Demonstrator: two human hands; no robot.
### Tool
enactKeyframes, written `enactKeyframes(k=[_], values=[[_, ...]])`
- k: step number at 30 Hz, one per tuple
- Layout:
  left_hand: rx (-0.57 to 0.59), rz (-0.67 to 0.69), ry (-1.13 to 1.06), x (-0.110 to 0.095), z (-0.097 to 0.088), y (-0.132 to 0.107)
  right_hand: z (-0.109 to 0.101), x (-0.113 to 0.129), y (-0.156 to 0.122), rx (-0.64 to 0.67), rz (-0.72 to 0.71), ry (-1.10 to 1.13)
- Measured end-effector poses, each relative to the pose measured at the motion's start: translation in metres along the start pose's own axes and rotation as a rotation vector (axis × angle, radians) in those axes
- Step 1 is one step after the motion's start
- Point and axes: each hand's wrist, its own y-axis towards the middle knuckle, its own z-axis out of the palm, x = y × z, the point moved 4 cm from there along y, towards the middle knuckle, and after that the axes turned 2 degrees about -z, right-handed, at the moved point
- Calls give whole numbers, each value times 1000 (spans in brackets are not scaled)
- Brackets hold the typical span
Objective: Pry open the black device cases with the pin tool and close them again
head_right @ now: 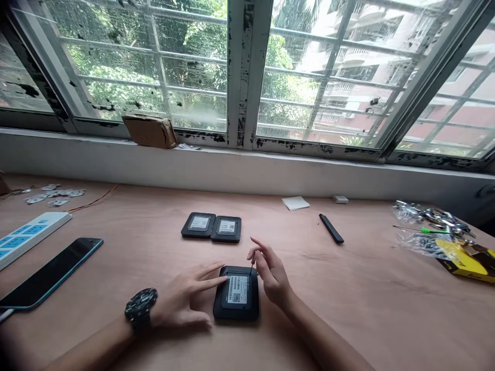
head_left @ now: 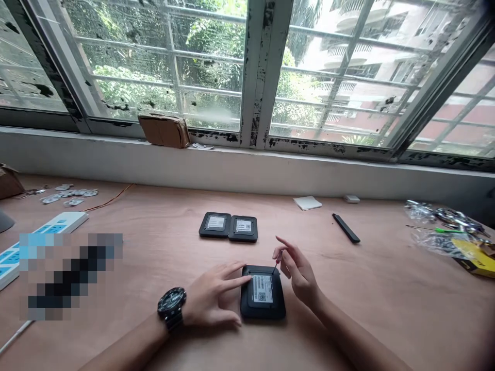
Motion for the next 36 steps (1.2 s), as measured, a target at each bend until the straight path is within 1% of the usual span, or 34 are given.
enactKeyframes(k=[3,8,13,17,19,21,24,27,30,33,36], values=[[-26,-10,-12,4,-3,-7,2,-4,1,5,75,117],[-42,-14,-26,1,-4,-5,-1,-13,1,13,62,134],[-18,-24,-51,-2,-4,-3,-3,-7,1,-19,55,34],[-14,-4,-43,-3,-6,-3,0,-5,0,-5,114,153],[-29,0,-39,-3,-6,-4,0,-7,0,-16,93,175],[-45,-9,-21,-2,-4,-5,-2,-10,0,-28,54,147],[-21,-29,21,-1,3,-5,-6,-13,0,-40,28,63],[23,-45,57,-1,11,-3,-6,-14,-1,-42,68,40],[16,-38,93,-4,14,1,-2,-14,-2,-26,95,96],[0,-29,130,-6,14,2,-1,-11,-3,-38,35,87],[-8,-24,146,-6,14,3,-1,-7,-3,-50,-27,-2]])
